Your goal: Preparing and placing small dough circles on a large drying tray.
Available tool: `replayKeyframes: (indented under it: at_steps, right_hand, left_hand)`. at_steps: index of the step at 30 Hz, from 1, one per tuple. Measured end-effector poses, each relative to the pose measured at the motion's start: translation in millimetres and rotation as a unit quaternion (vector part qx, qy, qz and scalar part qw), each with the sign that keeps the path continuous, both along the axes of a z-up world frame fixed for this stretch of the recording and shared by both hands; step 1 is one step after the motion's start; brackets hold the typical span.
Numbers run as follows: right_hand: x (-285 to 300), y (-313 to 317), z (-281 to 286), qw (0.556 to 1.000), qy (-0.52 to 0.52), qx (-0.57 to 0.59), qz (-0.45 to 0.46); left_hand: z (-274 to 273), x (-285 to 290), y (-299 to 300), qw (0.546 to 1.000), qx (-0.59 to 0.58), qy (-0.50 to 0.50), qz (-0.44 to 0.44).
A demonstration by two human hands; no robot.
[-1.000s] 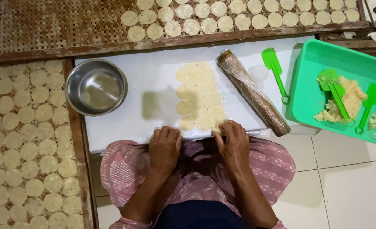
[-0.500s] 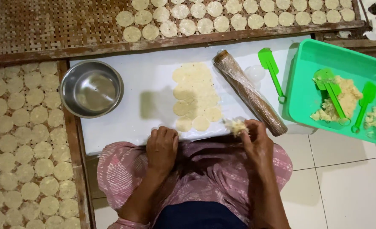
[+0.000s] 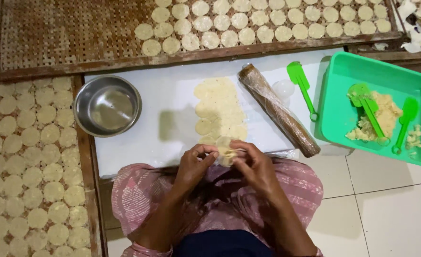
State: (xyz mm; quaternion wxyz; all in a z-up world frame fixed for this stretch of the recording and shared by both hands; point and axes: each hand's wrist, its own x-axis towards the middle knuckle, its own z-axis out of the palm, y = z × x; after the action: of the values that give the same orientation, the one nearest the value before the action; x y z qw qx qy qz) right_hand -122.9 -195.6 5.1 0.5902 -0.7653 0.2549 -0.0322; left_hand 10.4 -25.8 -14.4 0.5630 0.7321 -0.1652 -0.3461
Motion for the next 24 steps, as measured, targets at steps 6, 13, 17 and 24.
replayKeyframes:
  at_steps: [6, 13, 17, 24]
  right_hand:
    - [19.3, -6.1, 32.3, 0.978, -0.093, -0.181, 0.041]
    - [44.7, -72.3, 72.2, 0.970, -0.117, -0.212, 0.012]
    - [65.8, -128.5, 84.8, 0.943, -0.079, -0.307, -0.105]
    - [99.4, -204.4, 11.8, 0.835, -0.135, -0.526, -0.088]
  left_hand:
    - [9.1, 17.0, -11.7, 0.996, 0.038, -0.042, -0.074]
    - [52.5, 55.7, -36.7, 0.976, -0.088, 0.066, -0.189]
    - [55.1, 99.8, -47.1, 0.984, -0.141, 0.042, -0.098]
    - [50.5, 149.6, -38.1, 0.989, -0.132, 0.008, 0.062]
